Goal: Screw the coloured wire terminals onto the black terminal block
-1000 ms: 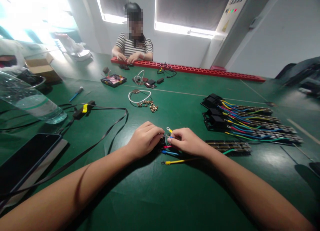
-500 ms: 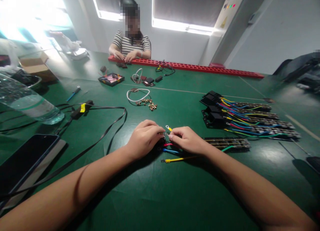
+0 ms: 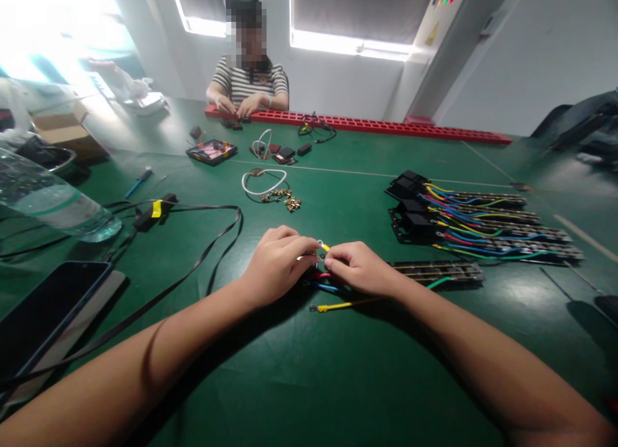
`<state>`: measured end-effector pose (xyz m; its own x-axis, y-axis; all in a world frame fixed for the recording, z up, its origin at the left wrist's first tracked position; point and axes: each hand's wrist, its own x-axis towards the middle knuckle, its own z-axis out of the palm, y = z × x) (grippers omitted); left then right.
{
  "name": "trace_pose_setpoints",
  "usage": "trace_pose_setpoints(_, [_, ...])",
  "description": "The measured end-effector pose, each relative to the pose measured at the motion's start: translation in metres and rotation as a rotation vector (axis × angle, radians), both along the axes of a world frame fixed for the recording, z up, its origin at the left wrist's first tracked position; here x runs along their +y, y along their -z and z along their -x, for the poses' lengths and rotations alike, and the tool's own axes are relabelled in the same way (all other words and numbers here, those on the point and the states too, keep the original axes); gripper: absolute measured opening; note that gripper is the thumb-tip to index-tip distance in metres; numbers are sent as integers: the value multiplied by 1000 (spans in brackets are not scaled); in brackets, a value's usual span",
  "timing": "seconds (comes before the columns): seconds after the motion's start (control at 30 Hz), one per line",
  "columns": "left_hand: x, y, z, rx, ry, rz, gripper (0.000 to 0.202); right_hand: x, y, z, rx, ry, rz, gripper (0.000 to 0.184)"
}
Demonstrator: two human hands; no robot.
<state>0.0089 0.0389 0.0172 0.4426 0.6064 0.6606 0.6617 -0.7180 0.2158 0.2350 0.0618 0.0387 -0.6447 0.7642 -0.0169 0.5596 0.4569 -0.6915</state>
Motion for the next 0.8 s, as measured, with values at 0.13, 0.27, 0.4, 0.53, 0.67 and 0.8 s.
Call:
trace_pose_setpoints(0.13, [0,-1,0,11,-1,17,11,0,-1,-1,2,1,20,29])
trace_pose_setpoints(0.27, [0,-1,0,-3,32,7,10,-1,-1,-2,18,-4,-8,29])
trace_pose_setpoints(0.4, [0,-2,0,-44,76,40,9,-2,0,-2,13,-10,-34,28])
trace_pose_setpoints(0.53, [0,-4,0,-73,86,68,9,-2,0,-1,2,-7,-44,28])
trace_pose_setpoints(0.67, [0,-4,0,-60,75,62,12,-2,-2,-2,-5,-26,-52,27])
trace_pose_setpoints(0.8, [1,-3,0,-43,74,57,14,-2,-2,-2,-8,-34,-64,27])
